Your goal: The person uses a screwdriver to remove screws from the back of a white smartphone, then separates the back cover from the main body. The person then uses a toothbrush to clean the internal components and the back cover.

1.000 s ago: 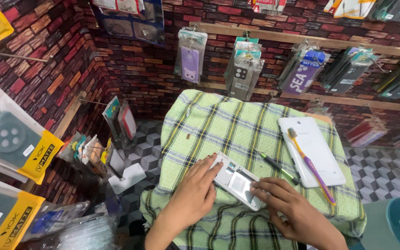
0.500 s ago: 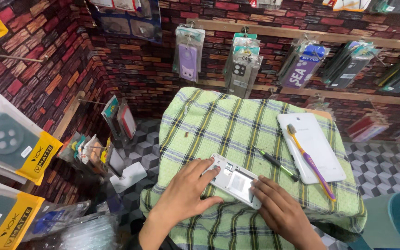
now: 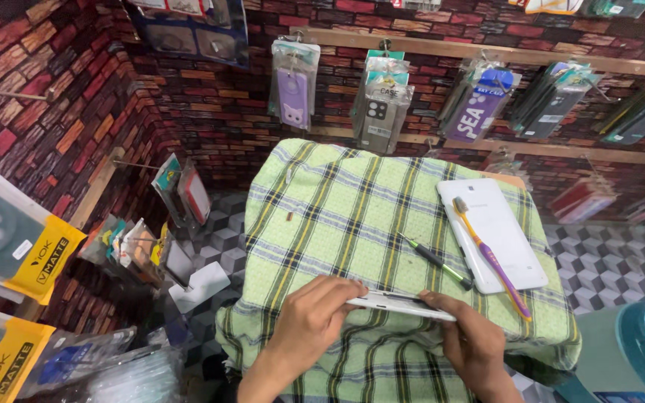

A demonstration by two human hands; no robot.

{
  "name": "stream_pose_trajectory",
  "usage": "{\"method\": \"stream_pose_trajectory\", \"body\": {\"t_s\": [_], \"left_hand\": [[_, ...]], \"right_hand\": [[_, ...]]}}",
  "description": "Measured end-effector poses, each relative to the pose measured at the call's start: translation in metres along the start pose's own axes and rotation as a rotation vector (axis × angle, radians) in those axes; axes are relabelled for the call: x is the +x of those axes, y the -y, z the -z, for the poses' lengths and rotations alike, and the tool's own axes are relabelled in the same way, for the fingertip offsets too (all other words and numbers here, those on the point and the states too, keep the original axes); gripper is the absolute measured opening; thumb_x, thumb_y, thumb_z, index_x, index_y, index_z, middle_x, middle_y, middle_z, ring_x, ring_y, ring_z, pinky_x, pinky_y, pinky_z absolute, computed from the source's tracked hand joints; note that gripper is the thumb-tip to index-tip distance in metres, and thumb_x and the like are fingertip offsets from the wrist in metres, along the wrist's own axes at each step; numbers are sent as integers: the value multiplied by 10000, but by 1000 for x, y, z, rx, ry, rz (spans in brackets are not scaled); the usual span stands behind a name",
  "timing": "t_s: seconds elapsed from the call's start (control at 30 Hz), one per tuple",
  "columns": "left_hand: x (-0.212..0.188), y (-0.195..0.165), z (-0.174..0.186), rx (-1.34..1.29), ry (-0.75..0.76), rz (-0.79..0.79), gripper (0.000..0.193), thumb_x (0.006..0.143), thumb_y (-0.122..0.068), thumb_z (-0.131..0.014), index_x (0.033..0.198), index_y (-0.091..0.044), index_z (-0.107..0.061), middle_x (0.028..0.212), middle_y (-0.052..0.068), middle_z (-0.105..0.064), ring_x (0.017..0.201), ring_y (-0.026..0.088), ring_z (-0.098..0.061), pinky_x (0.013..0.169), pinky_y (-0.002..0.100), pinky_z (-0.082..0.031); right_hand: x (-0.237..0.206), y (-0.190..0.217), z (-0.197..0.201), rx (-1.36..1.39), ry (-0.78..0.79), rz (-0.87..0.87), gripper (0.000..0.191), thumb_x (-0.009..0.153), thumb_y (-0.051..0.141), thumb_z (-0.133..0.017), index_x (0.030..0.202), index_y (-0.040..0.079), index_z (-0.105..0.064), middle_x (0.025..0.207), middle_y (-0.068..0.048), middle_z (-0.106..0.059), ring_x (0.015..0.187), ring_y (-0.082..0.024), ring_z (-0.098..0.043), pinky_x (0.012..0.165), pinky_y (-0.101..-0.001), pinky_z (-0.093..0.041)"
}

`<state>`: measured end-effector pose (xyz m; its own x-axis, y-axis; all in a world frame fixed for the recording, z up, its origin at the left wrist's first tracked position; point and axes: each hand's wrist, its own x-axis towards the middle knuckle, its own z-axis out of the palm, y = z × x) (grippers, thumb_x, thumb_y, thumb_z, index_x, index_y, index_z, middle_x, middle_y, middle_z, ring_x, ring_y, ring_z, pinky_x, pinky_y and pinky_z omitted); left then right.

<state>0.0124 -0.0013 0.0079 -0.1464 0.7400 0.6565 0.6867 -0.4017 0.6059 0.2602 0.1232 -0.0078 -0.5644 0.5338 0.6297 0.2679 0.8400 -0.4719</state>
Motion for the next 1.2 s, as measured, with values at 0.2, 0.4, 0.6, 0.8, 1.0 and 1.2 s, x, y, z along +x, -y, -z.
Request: {"method": "stream_pose_trajectory", "body": {"t_s": [0.2,0.4,0.6,0.8,1.0,1.2], "left_hand": [[-2,-4,-7,-5,46,81,186,856,-49,-781,1039,-60,-751,961,56,-787,855,205,-750,704,322,-603],[3,6,-5,-665,64,447,251,899,-24,-711,1148,-13,-745,1088,82,-803,958,147,-787,824,287,-636],[0,-4,-11,-538,13,372,159,912,0,-707,1069,23,-710,1041,135,-797,954,218,-786,829,310,-605],[-6,-26,-21,-292,-111,229,102,922,46,-635,971,22,-549,982,155,-712,911,297,-750,759,375,-582],[-8,-26,-19,-259,-129,214,75,927,50,-613,947,12,-552,936,138,-693,912,278,-768,745,358,-593],[7,-7,-2,-393,14,295,224,918,7,-692,1140,-10,-665,1013,124,-736,931,233,-773,797,335,-601]], "right_hand": [[-3,-7,0,61,8,-198,203,927,-19,-607,1109,-3,-693,1047,-113,-817,908,-171,-818,731,-262,-615],[-8,-28,1,243,52,-556,210,966,-32,-606,1126,-18,-741,679,-108,-682,514,-91,-452,471,-249,-330],[-6,-40,5,292,74,-348,186,936,-44,-585,1071,-24,-713,781,-22,-719,556,-22,-504,468,-208,-364],[-5,-31,5,329,104,-498,197,953,-20,-585,1094,-24,-722,841,-79,-808,498,-39,-445,438,-221,-313],[-11,-33,2,369,87,-282,193,973,-18,-566,1119,-38,-692,968,-65,-803,615,-1,-583,497,-189,-448],[-16,-41,-3,270,45,-430,184,972,-22,-642,1135,-28,-728,718,-62,-661,588,-38,-486,507,-203,-359]]}}
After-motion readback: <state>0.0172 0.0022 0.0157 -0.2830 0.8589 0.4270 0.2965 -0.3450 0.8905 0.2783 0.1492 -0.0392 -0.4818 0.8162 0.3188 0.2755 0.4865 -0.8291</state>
